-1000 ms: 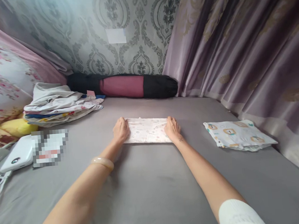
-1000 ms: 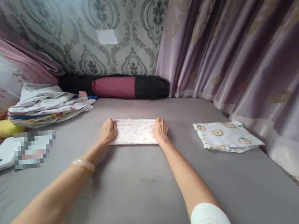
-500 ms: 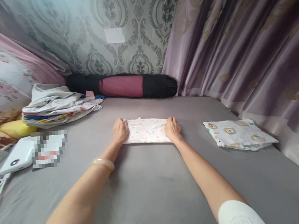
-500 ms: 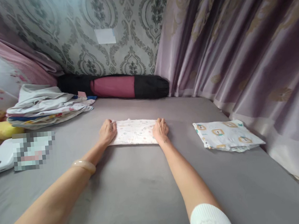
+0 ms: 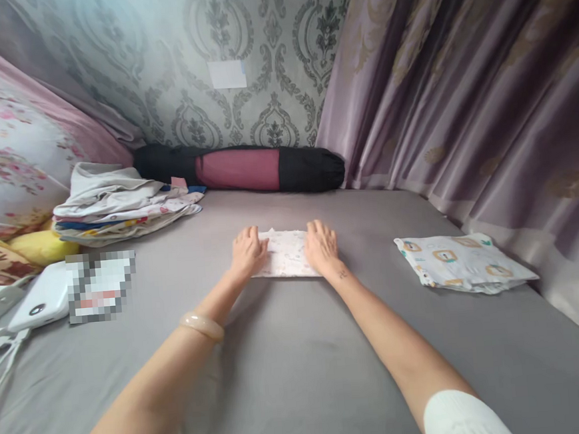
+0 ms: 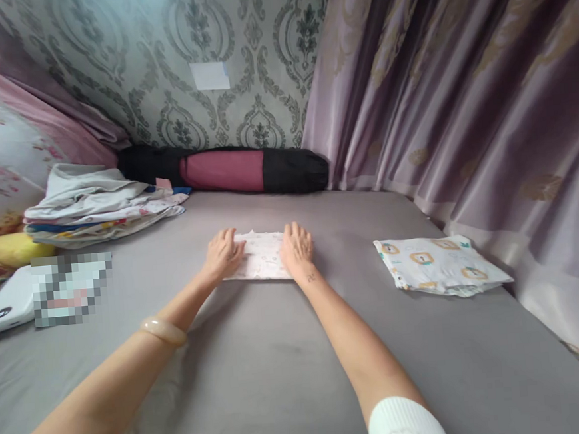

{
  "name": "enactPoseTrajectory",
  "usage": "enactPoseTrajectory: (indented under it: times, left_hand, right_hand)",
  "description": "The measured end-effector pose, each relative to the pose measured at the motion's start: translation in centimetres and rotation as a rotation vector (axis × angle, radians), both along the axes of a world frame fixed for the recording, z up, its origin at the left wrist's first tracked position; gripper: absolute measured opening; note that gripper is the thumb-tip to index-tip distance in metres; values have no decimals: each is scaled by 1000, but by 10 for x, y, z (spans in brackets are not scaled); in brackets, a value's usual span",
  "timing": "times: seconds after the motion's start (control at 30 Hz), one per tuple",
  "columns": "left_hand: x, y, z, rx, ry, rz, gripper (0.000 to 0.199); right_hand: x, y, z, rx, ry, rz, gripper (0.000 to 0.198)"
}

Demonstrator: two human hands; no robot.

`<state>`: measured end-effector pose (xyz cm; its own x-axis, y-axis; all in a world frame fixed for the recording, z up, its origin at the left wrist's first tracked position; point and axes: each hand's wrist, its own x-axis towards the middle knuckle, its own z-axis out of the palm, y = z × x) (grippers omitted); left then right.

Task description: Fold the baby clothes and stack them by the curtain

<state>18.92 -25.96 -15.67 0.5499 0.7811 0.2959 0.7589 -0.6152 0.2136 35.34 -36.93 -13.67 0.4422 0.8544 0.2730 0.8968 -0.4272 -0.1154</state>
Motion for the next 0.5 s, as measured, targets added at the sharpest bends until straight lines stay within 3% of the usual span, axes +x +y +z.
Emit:
enactPoseTrajectory:
  times: [0.07, 0.17, 0.5]
  left_hand:
    - [10, -9, -2, 16, 47, -108, 47]
    - [22, -17, -8, 20, 119, -165, 50]
    - [20, -23, -27, 84, 189, -210, 55]
  right_hand:
    - [-12, 6, -4, -15, 25, 141, 45]
    - [-22, 11, -14, -61, 73, 232, 50]
    - [-26, 9, -27, -113, 104, 247, 55]
